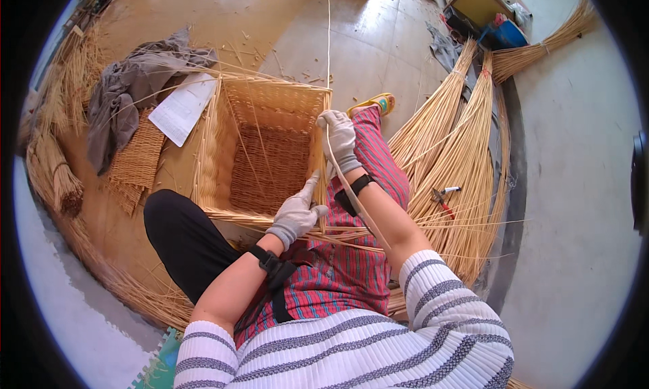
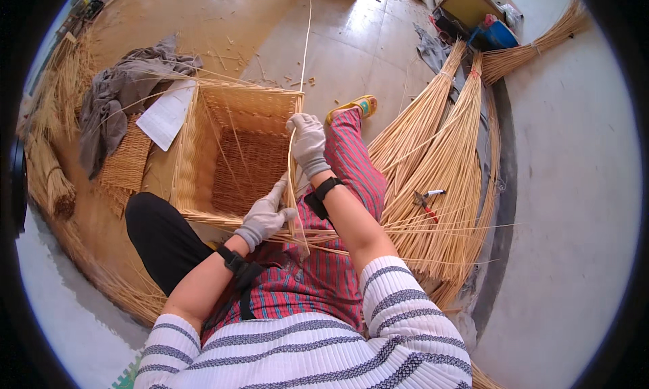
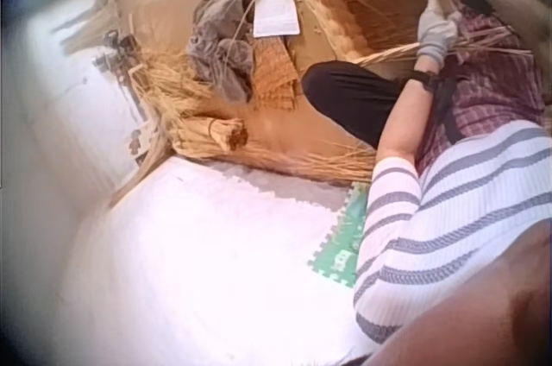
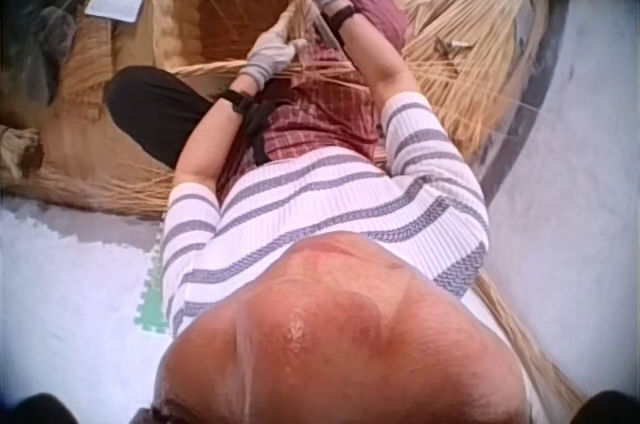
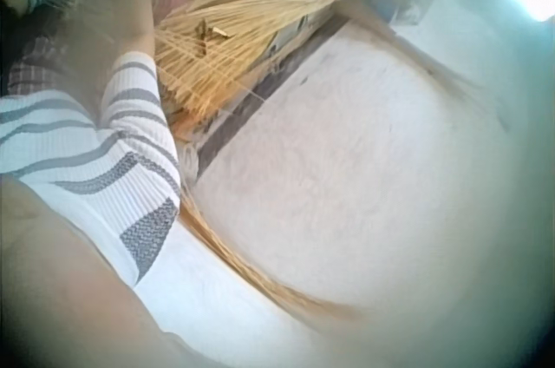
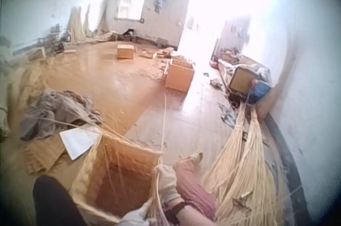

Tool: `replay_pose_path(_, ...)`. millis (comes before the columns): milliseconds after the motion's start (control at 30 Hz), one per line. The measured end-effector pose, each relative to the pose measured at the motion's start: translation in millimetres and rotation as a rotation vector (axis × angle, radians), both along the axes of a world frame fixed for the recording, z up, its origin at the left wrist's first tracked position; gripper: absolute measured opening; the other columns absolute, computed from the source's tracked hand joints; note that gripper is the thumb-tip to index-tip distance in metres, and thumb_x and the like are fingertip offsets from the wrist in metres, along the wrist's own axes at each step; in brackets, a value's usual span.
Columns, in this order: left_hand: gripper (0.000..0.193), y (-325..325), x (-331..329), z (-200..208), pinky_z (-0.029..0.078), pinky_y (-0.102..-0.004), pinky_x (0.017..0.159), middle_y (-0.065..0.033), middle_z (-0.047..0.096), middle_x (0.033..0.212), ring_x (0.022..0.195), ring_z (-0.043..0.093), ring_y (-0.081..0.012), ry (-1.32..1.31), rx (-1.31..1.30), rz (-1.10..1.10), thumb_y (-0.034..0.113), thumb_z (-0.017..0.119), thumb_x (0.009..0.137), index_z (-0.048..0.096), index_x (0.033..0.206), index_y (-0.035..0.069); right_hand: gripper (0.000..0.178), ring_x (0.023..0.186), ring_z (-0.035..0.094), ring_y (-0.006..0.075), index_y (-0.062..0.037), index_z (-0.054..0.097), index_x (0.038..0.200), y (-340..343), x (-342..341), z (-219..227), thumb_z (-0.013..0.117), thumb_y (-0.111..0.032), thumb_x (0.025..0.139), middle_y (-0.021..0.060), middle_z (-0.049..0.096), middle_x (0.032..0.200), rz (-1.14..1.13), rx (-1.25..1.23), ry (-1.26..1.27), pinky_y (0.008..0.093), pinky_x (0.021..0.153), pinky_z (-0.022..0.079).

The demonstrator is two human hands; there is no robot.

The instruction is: Weave a basket from natural reeds.

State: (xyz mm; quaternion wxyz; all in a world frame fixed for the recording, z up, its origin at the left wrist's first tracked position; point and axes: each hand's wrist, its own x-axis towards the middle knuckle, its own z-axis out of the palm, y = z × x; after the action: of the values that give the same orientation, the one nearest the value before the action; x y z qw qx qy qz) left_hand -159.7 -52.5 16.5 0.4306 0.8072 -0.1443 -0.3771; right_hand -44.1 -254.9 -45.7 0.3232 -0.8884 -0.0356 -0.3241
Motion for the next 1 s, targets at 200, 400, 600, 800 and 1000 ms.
replay_pose_path(200, 0.093, 0.6, 0.3, -1.7, 0.051, -0.0402, 0.102, -0.0269, 0.068, 0.132, 0.114, 0.07, -0.0388, -0.096, -0.028, 0.002, 0.02, 0.074, 0.093, 0.021, 0.17, 0.022, 0.018, 0.084, 0.068, 0.0338, -0.0076, 0.066, 0.086, 9.5, -3.5, 0.7, 0.064, -0.017, 0.101, 0.0121, 0.069, 0.083, -0.01, 0.247, 0.061, 0.0431, 0.08, 0.053)
replay_pose_path(400, 0.094, -0.3, 4.6, -9.2, 0.047, -0.0404, 0.109, -0.0274, 0.062, 0.144, 0.13, 0.064, -0.0388, 0.121, -0.094, 0.045, 0.016, 0.075, 0.092, 0.022, 0.17, 0.021, 0.02, 0.081, 0.069, 0.0339, -0.0078, 0.066, 0.087, 18.8, -19.9, 15.9, 0.062, -0.019, 0.103, 0.0126, 0.069, 0.081, 0.023, 0.141, 0.087, 0.0423, 0.077, 0.054)
replay_pose_path(600, 0.093, 0.5, -1.2, -17.7, 0.052, -0.0475, 0.092, -0.025, 0.073, 0.111, 0.103, 0.071, -0.0427, -0.096, -0.077, 0.029, 0.025, 0.076, 0.092, 0.023, 0.168, 0.02, 0.016, 0.084, 0.075, 0.0334, -0.0088, 0.074, 0.103, 38.0, -40.9, 70.7, 0.063, -0.02, 0.101, 0.0113, 0.075, 0.082, 0.126, 0.434, 0.275, 0.0438, 0.083, 0.059)
replay_pose_path(800, 0.07, 3.8, 4.6, -41.9, 0.049, -0.0463, 0.1, -0.0196, 0.069, 0.119, 0.113, 0.067, -0.0369, -0.456, -0.011, -0.161, 0.03, 0.067, 0.099, 0.038, 0.159, 0.01, 0.092, 0.133, 0.058, 0.0401, 0.0029, 0.033, 0.16, 92.8, -79.0, 104.9, 0.08, -0.03, 0.088, 0.0278, 0.054, 0.148, 0.248, -0.115, 0.625, 0.045, 0.104, 0.053)
replay_pose_path(1000, 0.067, -6.2, -1.9, -52.6, 0.056, -0.0361, 0.102, -0.0115, 0.059, 0.133, 0.115, 0.064, -0.0202, 0.373, -0.785, 0.429, -0.001, 0.058, 0.099, 0.035, 0.161, 0.01, 0.087, 0.123, 0.059, 0.0368, 0.0002, 0.034, 0.161, 114.7, -194.8, 76.8, 0.079, -0.016, 0.088, 0.0256, 0.055, 0.14, -0.039, 0.551, 0.308, 0.0426, 0.104, 0.05)
